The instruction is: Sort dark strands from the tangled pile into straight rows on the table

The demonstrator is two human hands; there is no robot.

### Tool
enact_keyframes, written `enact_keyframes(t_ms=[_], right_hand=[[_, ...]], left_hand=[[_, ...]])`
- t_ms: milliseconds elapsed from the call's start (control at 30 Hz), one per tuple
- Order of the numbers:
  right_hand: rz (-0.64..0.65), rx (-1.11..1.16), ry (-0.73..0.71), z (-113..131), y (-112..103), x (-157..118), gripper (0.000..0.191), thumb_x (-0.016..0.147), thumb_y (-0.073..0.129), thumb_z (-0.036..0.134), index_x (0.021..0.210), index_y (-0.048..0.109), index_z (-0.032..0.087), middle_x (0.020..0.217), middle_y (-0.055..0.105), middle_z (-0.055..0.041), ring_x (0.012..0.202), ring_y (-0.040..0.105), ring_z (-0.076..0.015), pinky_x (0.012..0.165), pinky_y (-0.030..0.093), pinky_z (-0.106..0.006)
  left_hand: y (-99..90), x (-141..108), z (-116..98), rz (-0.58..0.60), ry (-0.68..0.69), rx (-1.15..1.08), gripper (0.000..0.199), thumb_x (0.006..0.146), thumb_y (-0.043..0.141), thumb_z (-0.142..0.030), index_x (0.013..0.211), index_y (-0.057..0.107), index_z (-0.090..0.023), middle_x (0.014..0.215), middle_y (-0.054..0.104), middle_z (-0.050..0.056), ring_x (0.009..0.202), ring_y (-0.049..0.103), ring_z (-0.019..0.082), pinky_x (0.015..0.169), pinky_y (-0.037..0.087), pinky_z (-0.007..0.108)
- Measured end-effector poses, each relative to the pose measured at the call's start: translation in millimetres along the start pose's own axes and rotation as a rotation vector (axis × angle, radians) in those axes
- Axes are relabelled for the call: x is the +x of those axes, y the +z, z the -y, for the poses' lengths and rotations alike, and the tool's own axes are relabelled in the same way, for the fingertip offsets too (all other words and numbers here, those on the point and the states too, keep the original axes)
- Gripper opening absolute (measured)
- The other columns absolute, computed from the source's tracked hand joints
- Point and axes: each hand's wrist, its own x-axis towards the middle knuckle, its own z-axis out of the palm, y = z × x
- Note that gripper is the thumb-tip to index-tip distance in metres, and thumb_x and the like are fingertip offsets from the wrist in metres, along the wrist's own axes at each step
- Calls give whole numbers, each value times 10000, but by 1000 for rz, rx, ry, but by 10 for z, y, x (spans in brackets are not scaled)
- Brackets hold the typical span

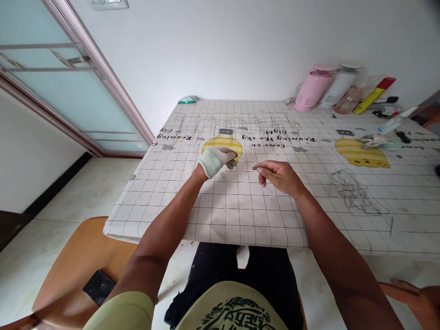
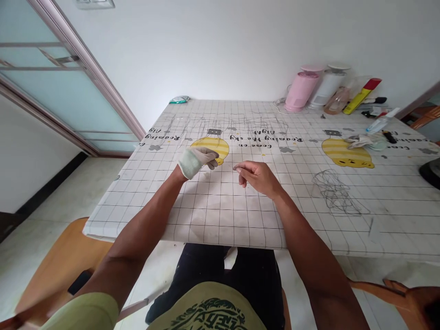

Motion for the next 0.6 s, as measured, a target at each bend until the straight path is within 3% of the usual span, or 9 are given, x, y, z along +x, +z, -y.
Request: enact_keyframes(t_ms=[167,300,467,600], right_hand=[[8,-181,-53,-30,91,-20,312,1050,626,461,1117,838,241,733,764,-13,617,698,-181,660,588,-350],[45,-215,0,-48,77,-4,245,1033,630,394,1052,823,243,728,770,-6,615,713,-177,618,574,-325],[-57,-183,9,-44,37,9,227,1014,654,411,963,784,233,710,763,-14,608,713,-184,605,571,-322],[-16,-176,36,-40,43,8,234,1022,649,423,959,766,230,745,774,-25,650,735,-194,621,570,-326]], left_hand=[[31,41,55,-16,-3,3,179,1003,634,-220,909,760,-135,798,799,72,660,716,146,722,591,293],[27,43,68,33,-22,0,184,1011,623,-218,945,767,-125,811,800,76,676,730,151,752,603,305],[-9,13,5,68,-21,75,237,969,637,-167,1147,788,-126,932,830,77,797,761,156,869,605,307],[-7,10,22,17,4,210,252,939,625,-184,1098,821,-180,926,821,42,821,746,155,838,580,274]])
